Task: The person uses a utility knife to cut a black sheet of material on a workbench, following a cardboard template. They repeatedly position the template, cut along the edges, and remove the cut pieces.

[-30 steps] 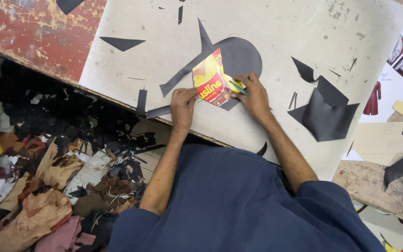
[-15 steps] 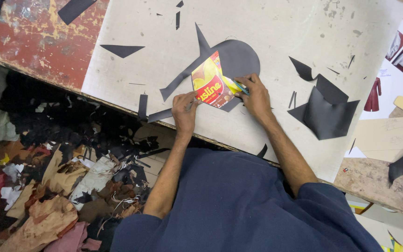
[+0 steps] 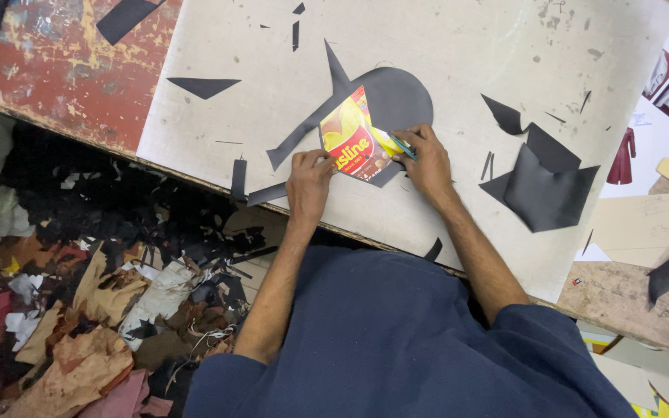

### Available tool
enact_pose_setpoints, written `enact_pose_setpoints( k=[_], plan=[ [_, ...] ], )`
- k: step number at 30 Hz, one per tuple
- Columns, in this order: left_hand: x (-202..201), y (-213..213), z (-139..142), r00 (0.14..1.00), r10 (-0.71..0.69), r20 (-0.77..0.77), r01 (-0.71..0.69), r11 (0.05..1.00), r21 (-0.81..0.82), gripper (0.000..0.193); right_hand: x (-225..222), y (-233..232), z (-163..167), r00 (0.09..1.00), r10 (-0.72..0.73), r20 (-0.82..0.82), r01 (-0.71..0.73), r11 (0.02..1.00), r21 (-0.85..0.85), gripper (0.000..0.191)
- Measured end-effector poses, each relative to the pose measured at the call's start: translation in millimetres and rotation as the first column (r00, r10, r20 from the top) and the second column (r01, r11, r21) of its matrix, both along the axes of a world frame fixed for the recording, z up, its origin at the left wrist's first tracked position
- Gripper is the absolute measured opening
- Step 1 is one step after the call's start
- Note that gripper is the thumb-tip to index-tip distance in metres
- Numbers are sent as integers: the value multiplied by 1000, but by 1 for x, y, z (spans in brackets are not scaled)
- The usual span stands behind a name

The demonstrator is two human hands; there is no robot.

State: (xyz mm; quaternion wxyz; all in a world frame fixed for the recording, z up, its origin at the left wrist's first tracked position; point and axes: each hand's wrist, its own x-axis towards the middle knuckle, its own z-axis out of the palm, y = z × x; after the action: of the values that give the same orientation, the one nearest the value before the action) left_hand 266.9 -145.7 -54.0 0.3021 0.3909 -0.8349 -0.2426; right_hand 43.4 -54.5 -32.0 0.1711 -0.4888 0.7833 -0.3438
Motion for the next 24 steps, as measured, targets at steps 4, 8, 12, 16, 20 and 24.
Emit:
enact_pose_setpoints(
  k=[4, 8, 12, 16, 20, 24],
  plan=[
    [-10, -16, 11, 981, -76, 181, 150, 881, -448, 19, 1, 8, 15, 1000, 1, -14, -1, 999, 41, 53],
    [-29, -48, 15, 909, -254, 331, 338, 914, -226, 11, 8, 33, 24, 1000, -2, -1, 2, 1000, -16, 37],
    [-47, -72, 13, 779, -373, 504, 377, 921, 100, 31, 8, 50, 27, 999, 37, -17, -36, 998, 52, 33],
    [-59, -75, 1, 863, -332, 380, 463, 820, -337, 52, 6, 53, 27, 999, 32, -25, -33, 998, -58, 24],
    [-64, -77, -13, 800, -379, 466, 534, 803, -264, 57, 6, 56, 29, 999, -13, 31, 14, 1000, -12, 22],
    [-64, -76, -18, 783, -399, 477, 550, 802, -233, 61, -6, 55, 29, 930, 261, -260, -286, 956, -63, 24]
  ],
)
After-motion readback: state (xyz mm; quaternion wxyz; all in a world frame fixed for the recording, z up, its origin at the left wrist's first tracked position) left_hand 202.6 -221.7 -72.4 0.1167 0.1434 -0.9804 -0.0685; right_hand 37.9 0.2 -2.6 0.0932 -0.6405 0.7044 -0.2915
